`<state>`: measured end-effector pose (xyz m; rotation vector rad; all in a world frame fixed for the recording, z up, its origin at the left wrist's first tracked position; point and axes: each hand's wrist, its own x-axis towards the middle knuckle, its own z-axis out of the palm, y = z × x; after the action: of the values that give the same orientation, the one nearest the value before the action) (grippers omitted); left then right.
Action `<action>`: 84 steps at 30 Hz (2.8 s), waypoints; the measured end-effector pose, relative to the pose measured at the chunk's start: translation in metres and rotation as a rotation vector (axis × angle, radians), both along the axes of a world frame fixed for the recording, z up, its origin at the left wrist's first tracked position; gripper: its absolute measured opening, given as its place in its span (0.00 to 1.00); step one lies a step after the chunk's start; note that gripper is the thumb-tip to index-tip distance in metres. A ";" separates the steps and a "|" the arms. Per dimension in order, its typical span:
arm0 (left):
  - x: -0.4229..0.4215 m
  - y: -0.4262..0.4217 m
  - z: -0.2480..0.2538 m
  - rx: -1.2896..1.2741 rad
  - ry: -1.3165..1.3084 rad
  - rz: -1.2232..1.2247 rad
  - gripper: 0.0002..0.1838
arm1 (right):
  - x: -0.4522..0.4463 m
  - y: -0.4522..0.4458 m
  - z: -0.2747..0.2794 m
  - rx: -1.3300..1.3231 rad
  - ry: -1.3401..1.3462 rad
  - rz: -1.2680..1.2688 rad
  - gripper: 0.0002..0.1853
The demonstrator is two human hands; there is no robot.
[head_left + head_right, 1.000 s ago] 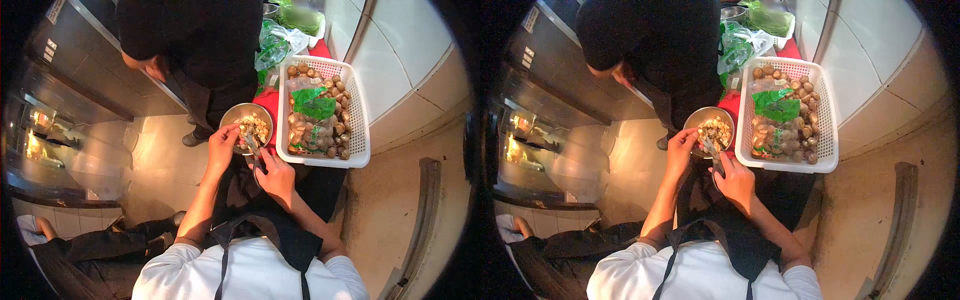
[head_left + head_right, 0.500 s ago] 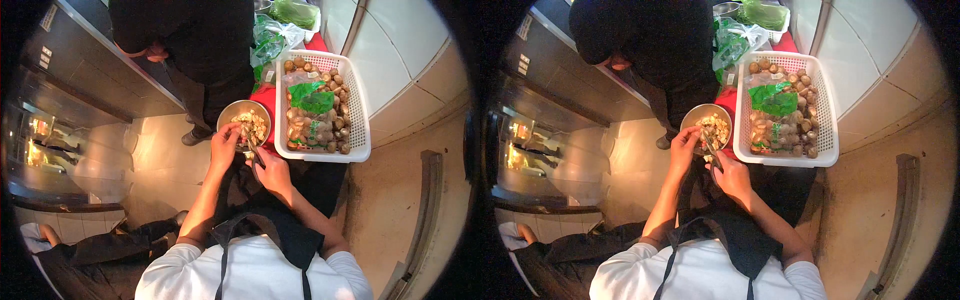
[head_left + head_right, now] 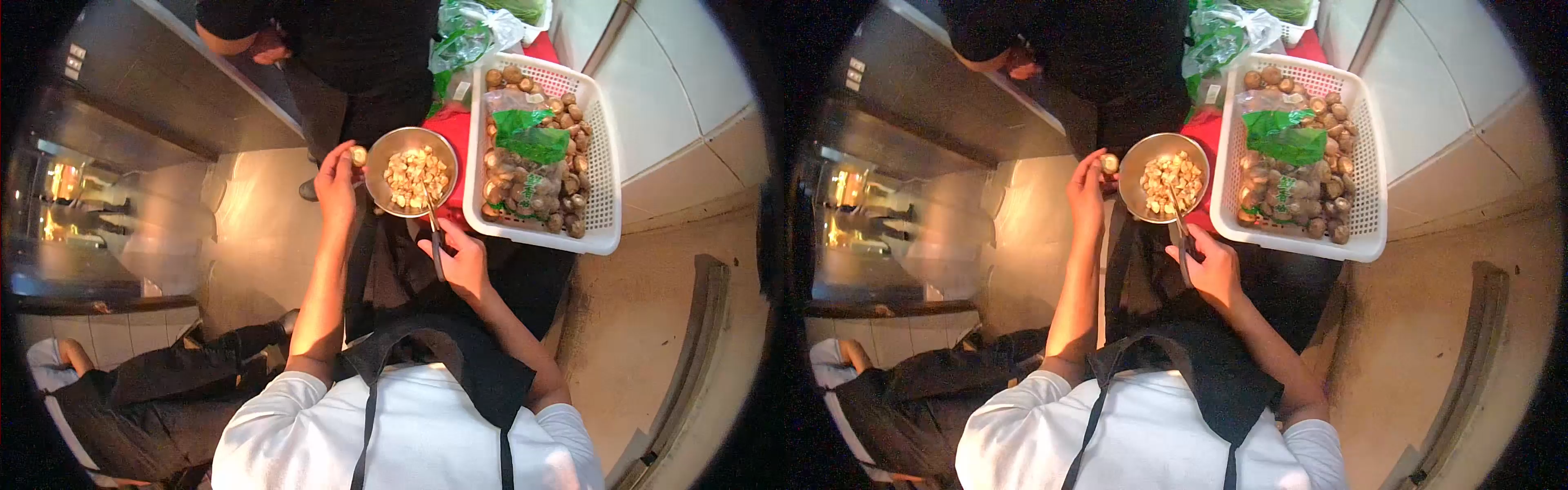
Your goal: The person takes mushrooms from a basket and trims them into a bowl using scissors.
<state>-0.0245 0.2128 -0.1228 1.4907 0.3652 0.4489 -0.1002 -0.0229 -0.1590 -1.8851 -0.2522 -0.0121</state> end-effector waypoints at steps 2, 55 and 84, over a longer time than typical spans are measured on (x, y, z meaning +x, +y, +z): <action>-0.005 0.023 -0.020 0.148 -0.037 0.077 0.16 | -0.001 -0.002 0.007 0.006 -0.020 0.034 0.27; -0.085 -0.075 -0.097 0.472 -0.103 0.057 0.14 | -0.067 -0.116 -0.004 -0.545 -0.012 0.212 0.30; -0.006 -0.137 -0.548 1.017 1.233 -0.722 0.14 | -0.061 -0.132 -0.064 -0.424 0.725 0.076 0.22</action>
<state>-0.0302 0.0757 -0.6704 2.6218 0.5260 -1.1092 -0.1613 -0.1546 -0.2235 -2.1574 0.1897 0.8158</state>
